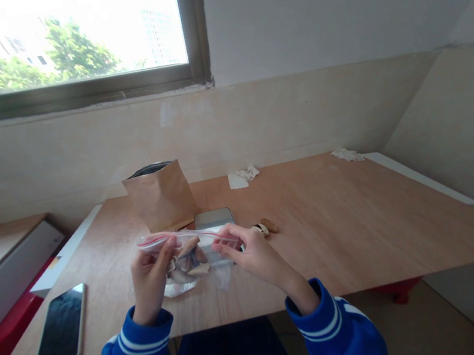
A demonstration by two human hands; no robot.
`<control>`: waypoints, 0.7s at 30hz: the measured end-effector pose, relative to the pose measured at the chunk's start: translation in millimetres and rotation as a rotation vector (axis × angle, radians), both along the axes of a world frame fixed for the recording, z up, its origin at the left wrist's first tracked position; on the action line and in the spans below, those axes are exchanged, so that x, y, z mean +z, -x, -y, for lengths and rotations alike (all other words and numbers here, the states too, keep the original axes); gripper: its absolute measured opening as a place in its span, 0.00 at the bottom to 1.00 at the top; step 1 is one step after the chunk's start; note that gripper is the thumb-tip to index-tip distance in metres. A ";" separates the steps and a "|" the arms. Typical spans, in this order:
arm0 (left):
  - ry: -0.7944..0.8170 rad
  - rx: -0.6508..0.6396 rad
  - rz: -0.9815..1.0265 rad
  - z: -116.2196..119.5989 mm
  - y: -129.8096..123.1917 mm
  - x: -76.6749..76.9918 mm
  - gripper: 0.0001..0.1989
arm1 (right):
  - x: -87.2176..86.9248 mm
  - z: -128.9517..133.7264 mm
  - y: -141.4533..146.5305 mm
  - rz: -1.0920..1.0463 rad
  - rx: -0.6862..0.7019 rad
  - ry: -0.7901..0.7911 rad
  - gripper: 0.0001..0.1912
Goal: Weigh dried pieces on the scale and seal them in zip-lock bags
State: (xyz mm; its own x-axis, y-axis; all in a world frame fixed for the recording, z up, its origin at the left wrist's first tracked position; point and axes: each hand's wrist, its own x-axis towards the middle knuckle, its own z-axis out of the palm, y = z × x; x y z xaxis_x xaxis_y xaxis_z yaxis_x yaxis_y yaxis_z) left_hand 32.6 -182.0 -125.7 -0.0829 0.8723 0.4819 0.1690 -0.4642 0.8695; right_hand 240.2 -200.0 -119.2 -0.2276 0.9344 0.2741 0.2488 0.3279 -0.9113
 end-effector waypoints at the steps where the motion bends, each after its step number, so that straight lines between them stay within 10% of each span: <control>1: 0.005 0.000 0.017 -0.2 0.2 -0.2 0.08 | -0.6 -0.1 0.6 -0.065 -0.025 0.013 0.13; 21: 0.249 -0.270 0.154 16.6 -8.6 8.0 0.08 | -0.1 9.9 20.3 -0.269 -0.157 0.008 0.10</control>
